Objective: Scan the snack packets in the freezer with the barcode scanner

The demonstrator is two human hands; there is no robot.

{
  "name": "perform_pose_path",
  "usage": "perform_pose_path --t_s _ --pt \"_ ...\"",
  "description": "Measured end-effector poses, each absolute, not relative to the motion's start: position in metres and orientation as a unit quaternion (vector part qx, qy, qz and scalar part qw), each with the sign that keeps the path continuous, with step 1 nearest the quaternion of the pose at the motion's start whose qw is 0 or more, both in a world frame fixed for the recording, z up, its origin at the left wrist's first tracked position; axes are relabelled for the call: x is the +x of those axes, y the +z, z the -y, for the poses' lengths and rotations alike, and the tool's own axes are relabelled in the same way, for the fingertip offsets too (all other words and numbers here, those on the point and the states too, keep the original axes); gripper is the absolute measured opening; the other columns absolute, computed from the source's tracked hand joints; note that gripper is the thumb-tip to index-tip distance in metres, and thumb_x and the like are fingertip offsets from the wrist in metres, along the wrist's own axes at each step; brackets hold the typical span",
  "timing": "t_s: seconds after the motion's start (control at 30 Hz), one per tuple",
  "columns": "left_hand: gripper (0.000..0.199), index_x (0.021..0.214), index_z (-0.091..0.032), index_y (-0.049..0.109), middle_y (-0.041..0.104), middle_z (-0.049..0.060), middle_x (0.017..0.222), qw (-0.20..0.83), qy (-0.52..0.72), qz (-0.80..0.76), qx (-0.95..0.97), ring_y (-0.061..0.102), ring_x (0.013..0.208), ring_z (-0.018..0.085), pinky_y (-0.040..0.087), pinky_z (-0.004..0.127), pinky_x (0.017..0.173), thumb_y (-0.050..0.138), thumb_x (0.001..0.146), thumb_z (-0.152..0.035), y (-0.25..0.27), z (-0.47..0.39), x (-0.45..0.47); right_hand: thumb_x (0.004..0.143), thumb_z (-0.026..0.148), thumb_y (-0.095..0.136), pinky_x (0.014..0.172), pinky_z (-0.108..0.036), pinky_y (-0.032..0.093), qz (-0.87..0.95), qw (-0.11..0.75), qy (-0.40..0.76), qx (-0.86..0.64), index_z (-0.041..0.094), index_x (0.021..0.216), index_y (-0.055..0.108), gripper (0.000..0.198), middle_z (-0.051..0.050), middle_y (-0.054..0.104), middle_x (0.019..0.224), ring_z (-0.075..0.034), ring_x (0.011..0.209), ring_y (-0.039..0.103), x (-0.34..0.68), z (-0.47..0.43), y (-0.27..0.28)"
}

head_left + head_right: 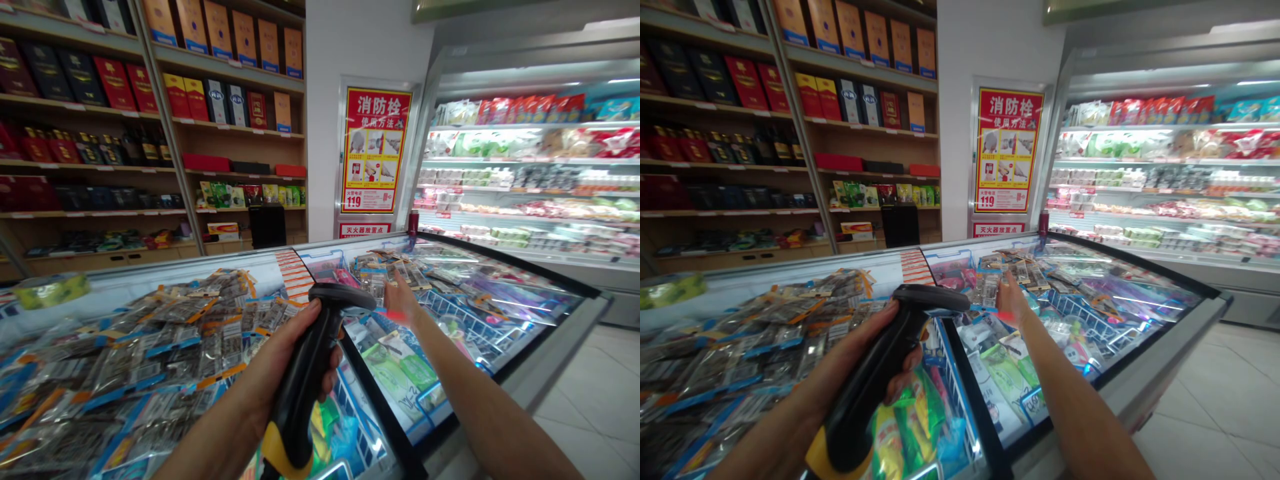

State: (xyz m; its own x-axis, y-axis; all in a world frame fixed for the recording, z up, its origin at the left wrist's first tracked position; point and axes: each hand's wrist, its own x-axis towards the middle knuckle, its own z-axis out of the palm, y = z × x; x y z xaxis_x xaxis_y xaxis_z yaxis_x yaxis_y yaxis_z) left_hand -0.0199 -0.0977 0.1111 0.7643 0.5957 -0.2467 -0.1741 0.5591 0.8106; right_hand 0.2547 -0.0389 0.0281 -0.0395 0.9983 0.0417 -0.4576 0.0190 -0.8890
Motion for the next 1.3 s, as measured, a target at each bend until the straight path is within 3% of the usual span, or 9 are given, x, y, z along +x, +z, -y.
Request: perform_pose_path --t_s 0.3,0.83,1.1,1.3 --pt "0.031 0.072 -0.015 0.056 0.053 0.001 0.051 0.839 0.242 -0.268 0.407 0.048 0.038 0.008 0.033 0.017 0.036 0.049 0.072 -0.045 0.112 0.103 -0.021 0.068 0.071 0.013 0.065 -0.036 0.046 0.431 0.576 0.596 -0.357 0.026 0.106 0.049 0.069 -0.007 0.063 0.095 -0.021 0.080 0.060 0.251 0.046 0.040" --pt "0.033 0.078 -0.013 0.052 0.055 0.001 0.054 0.824 0.264 -0.245 0.438 0.050 0.039 0.008 0.037 0.016 0.038 0.043 0.075 -0.045 0.110 0.097 -0.023 0.077 0.057 0.021 0.066 -0.035 0.049 0.353 0.613 0.629 -0.323 0.023 0.103 0.053 0.053 -0.006 0.066 0.085 -0.020 0.080 0.061 0.245 0.049 0.043" --pt "0.030 0.073 -0.012 0.053 0.057 0.004 0.054 0.732 0.410 -0.340 0.424 0.050 0.039 0.009 0.040 0.018 0.036 0.046 0.074 -0.042 0.128 0.082 -0.075 0.079 0.037 0.037 0.061 -0.032 0.050 0.352 0.598 0.612 -0.379 0.017 0.094 0.057 0.032 -0.006 0.067 0.070 -0.018 0.066 0.063 0.224 0.040 0.035" --pt "0.024 0.075 -0.012 0.052 0.058 0.005 0.056 0.647 0.504 -0.419 0.389 0.052 0.041 0.010 0.043 0.020 0.038 0.047 0.075 -0.036 0.122 0.087 -0.148 0.069 0.023 0.052 0.053 -0.031 0.050 0.415 0.551 0.570 -0.446 0.015 0.074 0.060 0.013 -0.003 0.063 0.057 -0.016 0.051 0.060 0.165 0.015 0.043"
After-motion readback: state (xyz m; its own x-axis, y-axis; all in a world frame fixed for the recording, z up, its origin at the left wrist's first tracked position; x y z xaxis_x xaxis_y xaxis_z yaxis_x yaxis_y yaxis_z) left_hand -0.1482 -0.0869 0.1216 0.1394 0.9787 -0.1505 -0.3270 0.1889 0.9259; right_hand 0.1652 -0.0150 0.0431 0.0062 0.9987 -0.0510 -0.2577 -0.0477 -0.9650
